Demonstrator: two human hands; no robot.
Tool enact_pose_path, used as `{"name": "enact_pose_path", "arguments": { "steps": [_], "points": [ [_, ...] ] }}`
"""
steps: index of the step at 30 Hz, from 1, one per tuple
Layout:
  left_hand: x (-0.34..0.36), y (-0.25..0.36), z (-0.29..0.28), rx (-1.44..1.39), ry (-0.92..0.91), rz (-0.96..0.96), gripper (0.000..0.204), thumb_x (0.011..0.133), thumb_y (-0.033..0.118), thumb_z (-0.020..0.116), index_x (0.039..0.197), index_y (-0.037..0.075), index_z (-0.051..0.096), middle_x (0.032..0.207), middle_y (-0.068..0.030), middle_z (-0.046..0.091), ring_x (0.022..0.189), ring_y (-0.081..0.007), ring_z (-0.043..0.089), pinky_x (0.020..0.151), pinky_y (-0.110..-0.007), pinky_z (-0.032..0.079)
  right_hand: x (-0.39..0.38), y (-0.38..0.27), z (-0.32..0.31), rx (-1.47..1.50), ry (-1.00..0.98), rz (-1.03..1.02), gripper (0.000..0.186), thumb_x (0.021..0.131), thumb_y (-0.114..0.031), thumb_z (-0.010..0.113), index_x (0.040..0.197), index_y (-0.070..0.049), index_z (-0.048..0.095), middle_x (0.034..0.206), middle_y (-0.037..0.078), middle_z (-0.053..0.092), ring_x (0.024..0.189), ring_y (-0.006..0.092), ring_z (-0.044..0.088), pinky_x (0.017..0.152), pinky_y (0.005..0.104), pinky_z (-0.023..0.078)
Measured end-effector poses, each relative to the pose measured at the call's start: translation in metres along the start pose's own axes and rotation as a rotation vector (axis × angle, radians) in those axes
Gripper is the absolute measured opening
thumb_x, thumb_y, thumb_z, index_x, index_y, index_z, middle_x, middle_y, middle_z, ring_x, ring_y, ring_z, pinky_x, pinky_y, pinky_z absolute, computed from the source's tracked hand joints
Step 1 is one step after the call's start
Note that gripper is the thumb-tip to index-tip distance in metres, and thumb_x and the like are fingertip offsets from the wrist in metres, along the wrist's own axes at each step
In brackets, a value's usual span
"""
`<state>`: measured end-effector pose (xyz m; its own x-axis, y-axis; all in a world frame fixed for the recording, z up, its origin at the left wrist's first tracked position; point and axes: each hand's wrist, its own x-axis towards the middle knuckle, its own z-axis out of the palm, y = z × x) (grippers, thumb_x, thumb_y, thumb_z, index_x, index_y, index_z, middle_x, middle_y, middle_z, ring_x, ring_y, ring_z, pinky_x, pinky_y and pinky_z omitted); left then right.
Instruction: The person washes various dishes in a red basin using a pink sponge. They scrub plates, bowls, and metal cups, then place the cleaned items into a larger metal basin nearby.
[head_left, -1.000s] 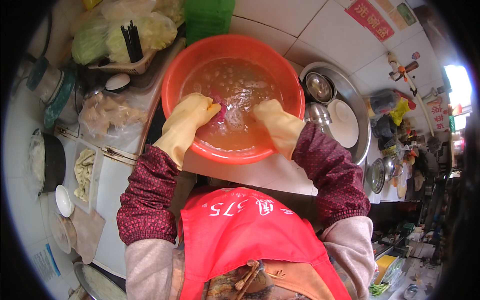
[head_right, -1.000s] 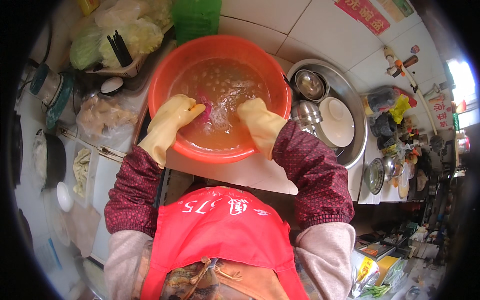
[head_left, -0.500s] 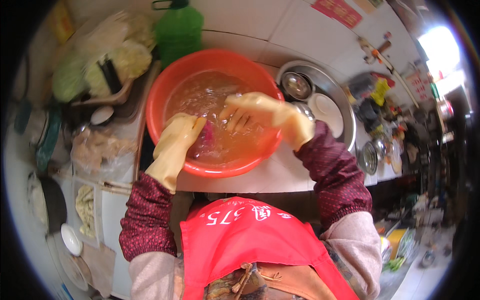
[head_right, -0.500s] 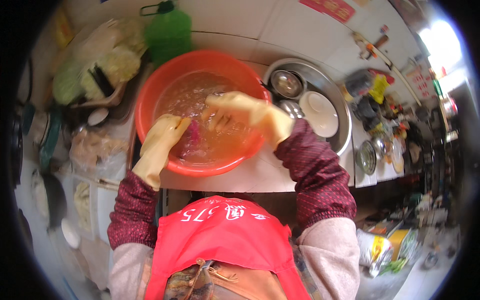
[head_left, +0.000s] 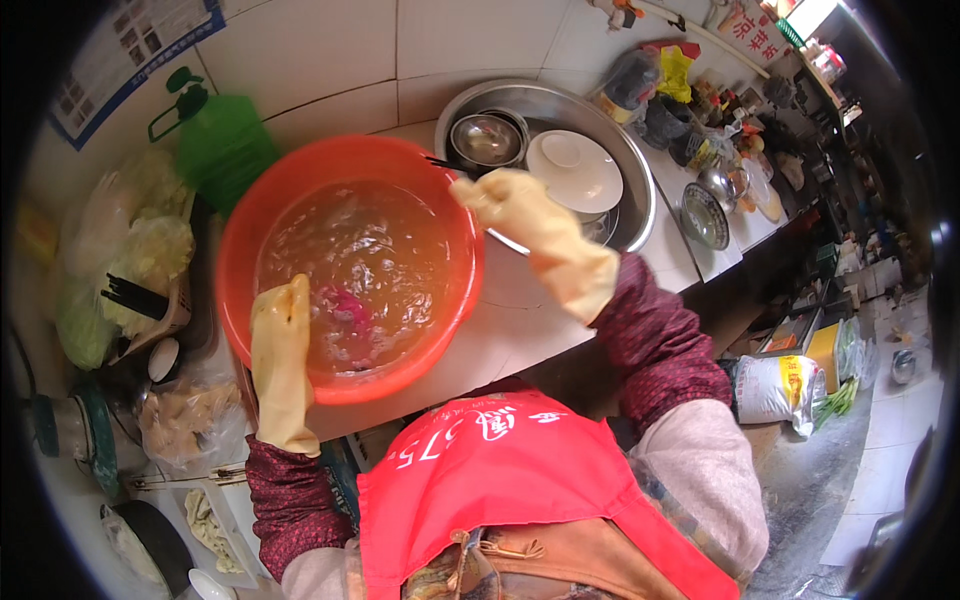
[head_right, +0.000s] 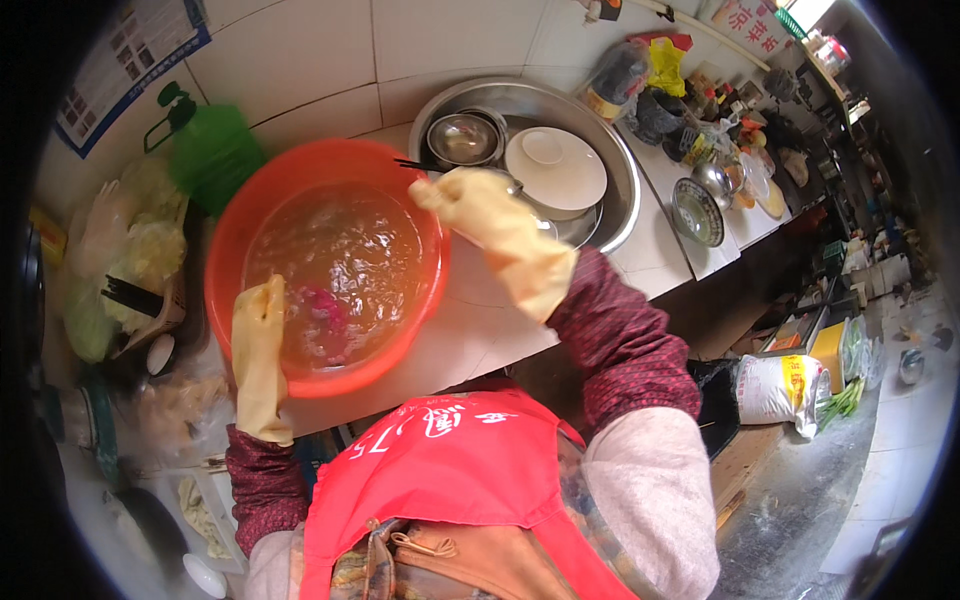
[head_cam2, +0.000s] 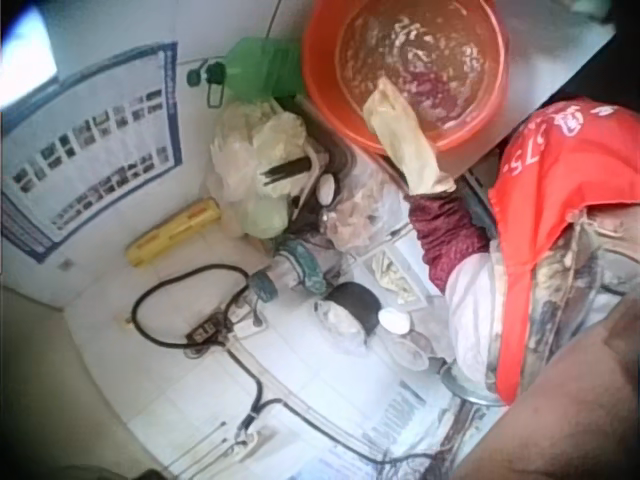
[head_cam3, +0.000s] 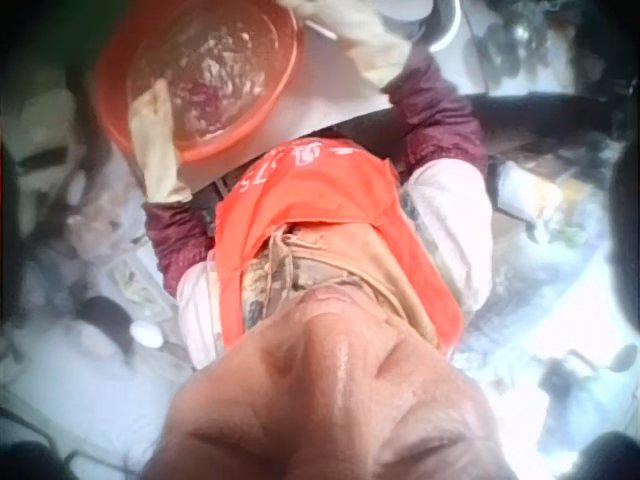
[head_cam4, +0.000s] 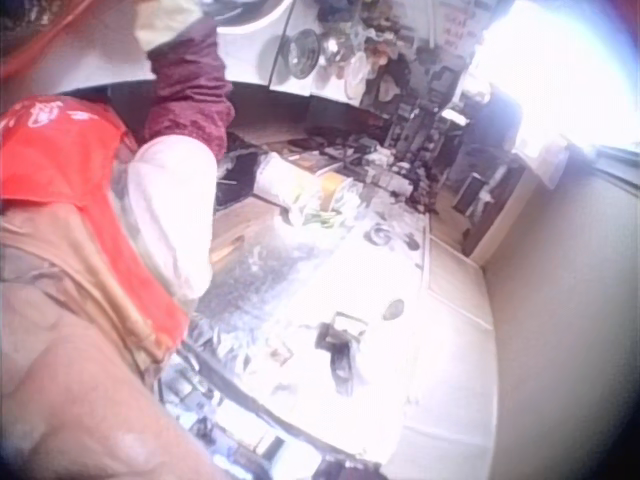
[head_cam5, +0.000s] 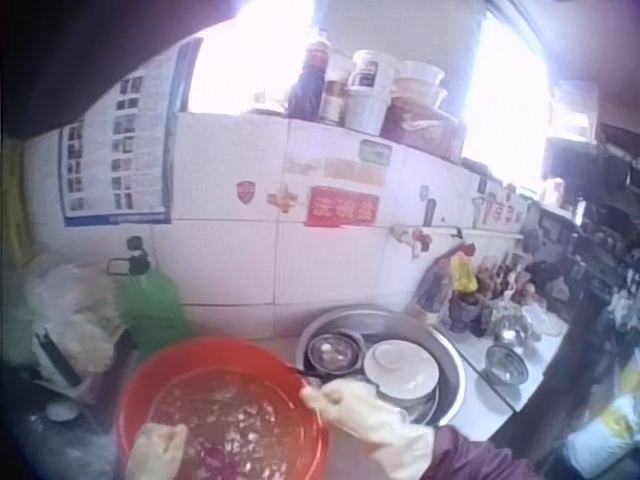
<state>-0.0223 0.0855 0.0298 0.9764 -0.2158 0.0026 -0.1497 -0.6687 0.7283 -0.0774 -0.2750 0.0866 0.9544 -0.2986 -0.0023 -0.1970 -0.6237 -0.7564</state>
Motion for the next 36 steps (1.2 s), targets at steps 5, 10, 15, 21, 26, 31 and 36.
{"name": "enact_pose_path", "arguments": {
  "steps": [5, 10, 15, 21, 26, 31, 36],
  "points": [
    [0.0, 0.004, 0.0, -0.164, 0.198, -0.235, 0.052, 0.111, 0.047, 0.07, 0.117, -0.004, 0.073, 0.12, -0.0199, 0.07, 0.11, -0.0279, 0.065, 0.099, -0.04, 0.049, 0.02, 0.096, -0.122, -0.652, -0.002, 0.055, 0.045, 0.106, -0.044, 0.062, 0.1, -0.003, 0.081, 0.097, 0.023, 0.079, 0.094, 0.0431, 0.077, 0.087, 0.0512, 0.059],
    [-0.011, 0.024, 0.018, -0.198, 0.435, -0.247, 0.055, 0.108, 0.048, 0.076, 0.086, -0.002, 0.075, 0.08, -0.0068, 0.069, 0.077, -0.0151, 0.063, 0.074, -0.033, 0.048, 0.038, 0.23, -0.178, -1.032, -0.285, -0.324, 0.021, 0.091, -0.028, 0.076, 0.097, -0.009, 0.082, 0.1, 0.018, 0.08, 0.102, 0.0412, 0.078, 0.089, 0.0502, 0.061],
    [-0.045, 0.025, 0.061, -0.114, 0.437, -0.334, 0.06, 0.108, 0.055, 0.072, 0.087, -0.001, 0.079, 0.077, -0.0089, 0.076, 0.074, -0.0164, 0.071, 0.073, -0.033, 0.052, 0.074, 0.292, -0.161, -1.002, -0.358, -0.603, 0.015, 0.091, -0.014, 0.073, 0.1, -0.009, 0.084, 0.102, 0.016, 0.081, 0.102, 0.0385, 0.079, 0.09, 0.0469, 0.062],
    [-0.06, 0.034, 0.077, 0.167, 0.395, -0.363, 0.07, 0.108, 0.066, 0.063, 0.089, 0.0, 0.079, 0.079, -0.0112, 0.078, 0.075, -0.0227, 0.074, 0.075, -0.038, 0.054, 0.12, 0.305, -0.153, -1.083, -0.388, -0.672, 0.021, 0.096, -0.011, 0.065, 0.104, -0.007, 0.085, 0.108, 0.018, 0.081, 0.104, 0.0373, 0.079, 0.093, 0.048, 0.061],
    [-0.057, 0.047, 0.075, 0.276, 0.322, -0.454, 0.071, 0.108, 0.07, 0.058, 0.099, 0.003, 0.08, 0.084, -0.0122, 0.08, 0.081, -0.0264, 0.077, 0.081, -0.04, 0.056, 0.13, 0.297, -0.143, -0.91, -0.228, -0.591, 0.024, 0.099, -0.015, 0.061, 0.101, -0.005, 0.083, 0.114, 0.022, 0.08, 0.108, 0.0369, 0.079, 0.093, 0.0489, 0.061],
    [-0.059, 0.046, 0.074, 0.281, 0.295, -0.404, 0.07, 0.107, 0.069, 0.057, 0.096, 0.003, 0.079, 0.088, -0.015, 0.079, 0.085, -0.0307, 0.075, 0.083, -0.043, 0.055, 0.087, 0.242, -0.162, -0.849, -0.5, -0.234, 0.029, 0.099, -0.022, 0.061, 0.104, -0.004, 0.082, 0.108, 0.023, 0.08, 0.107, 0.0417, 0.077, 0.088, 0.0514, 0.058],
    [-0.06, 0.039, 0.076, 0.291, 0.275, -0.383, 0.07, 0.108, 0.067, 0.056, 0.09, 0.003, 0.078, 0.092, -0.0179, 0.078, 0.089, -0.0353, 0.074, 0.085, -0.046, 0.054, 0.015, 0.198, -0.171, -0.434, -0.424, -0.689, 0.023, 0.096, -0.018, 0.072, 0.106, 0.001, 0.08, 0.093, 0.022, 0.079, 0.088, 0.0407, 0.077, 0.076, 0.0479, 0.058]
  ]
}}
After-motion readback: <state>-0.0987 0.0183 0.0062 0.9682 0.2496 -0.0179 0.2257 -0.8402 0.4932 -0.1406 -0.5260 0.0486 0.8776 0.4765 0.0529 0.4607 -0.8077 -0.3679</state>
